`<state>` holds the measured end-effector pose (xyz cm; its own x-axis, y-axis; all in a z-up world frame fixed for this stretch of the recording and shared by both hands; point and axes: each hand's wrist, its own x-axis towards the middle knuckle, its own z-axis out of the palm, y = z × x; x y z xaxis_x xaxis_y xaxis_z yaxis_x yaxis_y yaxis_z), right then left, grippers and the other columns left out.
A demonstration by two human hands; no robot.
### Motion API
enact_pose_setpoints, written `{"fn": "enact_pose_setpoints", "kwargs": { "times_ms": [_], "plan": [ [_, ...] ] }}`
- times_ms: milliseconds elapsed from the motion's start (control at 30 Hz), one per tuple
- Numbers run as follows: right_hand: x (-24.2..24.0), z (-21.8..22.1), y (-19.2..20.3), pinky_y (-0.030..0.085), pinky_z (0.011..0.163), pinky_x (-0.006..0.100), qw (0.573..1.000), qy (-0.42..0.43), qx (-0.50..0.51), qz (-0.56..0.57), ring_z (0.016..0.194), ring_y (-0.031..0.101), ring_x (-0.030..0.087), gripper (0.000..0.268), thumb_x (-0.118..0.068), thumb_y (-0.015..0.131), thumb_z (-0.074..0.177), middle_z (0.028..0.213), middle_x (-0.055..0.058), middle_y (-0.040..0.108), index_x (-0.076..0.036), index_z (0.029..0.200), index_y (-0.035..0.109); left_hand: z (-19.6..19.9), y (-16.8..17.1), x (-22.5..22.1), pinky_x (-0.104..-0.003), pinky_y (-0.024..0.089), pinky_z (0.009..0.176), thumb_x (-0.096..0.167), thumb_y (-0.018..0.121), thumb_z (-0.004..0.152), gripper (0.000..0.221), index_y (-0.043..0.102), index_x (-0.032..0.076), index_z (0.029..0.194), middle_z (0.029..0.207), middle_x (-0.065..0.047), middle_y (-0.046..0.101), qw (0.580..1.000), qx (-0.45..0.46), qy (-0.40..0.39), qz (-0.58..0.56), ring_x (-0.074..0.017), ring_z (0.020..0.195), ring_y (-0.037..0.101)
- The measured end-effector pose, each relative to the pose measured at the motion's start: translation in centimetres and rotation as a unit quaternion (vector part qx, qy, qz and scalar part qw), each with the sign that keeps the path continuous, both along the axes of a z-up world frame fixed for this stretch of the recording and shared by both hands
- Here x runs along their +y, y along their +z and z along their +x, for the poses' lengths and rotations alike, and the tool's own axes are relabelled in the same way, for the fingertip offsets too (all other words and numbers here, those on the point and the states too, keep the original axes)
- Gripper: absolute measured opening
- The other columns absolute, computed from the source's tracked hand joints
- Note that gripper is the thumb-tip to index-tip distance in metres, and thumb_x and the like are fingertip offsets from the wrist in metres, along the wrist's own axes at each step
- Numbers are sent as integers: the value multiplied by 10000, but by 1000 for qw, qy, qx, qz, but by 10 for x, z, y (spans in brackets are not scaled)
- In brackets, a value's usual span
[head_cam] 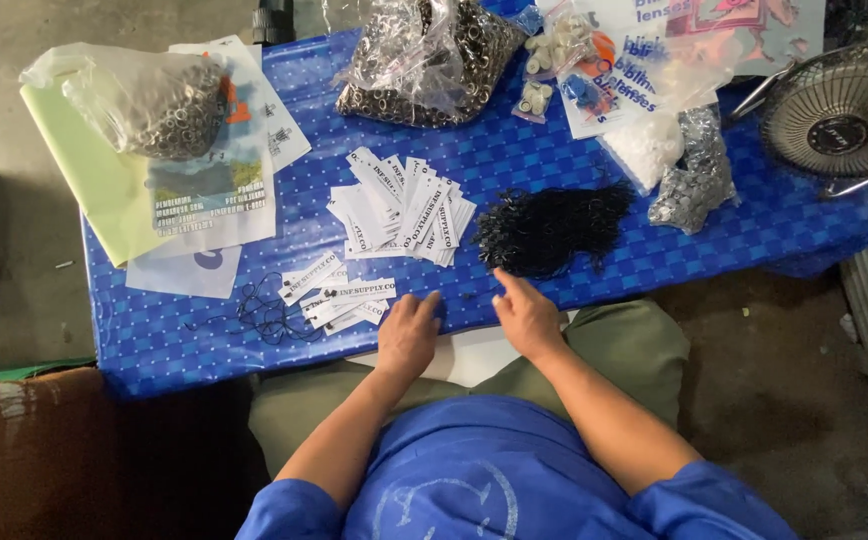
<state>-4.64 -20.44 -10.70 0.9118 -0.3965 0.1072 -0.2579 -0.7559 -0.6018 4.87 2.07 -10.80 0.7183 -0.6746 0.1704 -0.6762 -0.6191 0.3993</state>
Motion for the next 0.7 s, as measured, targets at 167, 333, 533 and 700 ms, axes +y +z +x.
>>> {"fn": "enact_pose_setpoints", "kwargs": {
  "times_ms": [167,333,533,700],
  "plan": [
    [-6,-2,-30,586,707,348,999,-38,-23,13,775,708,228,443,-225,713,880,804,16,694,-247,1322,693,-1,7,-30,-394,541,554,267,694,866,452,637,257,1314,893,-57,521,997,-43,-61,16,-277,716,619],
    [-7,-3,-33,585,685,326,999,-25,-26,-3,748,700,184,367,-247,722,863,771,-38,676,-275,1229,733,1,-42,-32,-395,500,499,245,700,890,228,696,181,1109,852,-70,499,991,-98,-89,3,-295,661,604],
    [-2,-2,-44,580,686,318,999,-28,-7,-15,766,690,159,334,-311,697,884,787,-65,639,-321,1217,720,2,-40,-26,-380,489,493,178,623,889,87,575,177,817,803,-39,508,993,-87,-75,4,-270,650,610],
    [36,-4,17,555,450,261,876,-23,120,466,576,722,182,213,-188,646,948,800,133,774,-57,1077,754,-2,-33,-17,-406,534,558,267,592,973,151,534,141,913,813,-56,539,993,97,59,6,-312,676,657]
  ]
}}
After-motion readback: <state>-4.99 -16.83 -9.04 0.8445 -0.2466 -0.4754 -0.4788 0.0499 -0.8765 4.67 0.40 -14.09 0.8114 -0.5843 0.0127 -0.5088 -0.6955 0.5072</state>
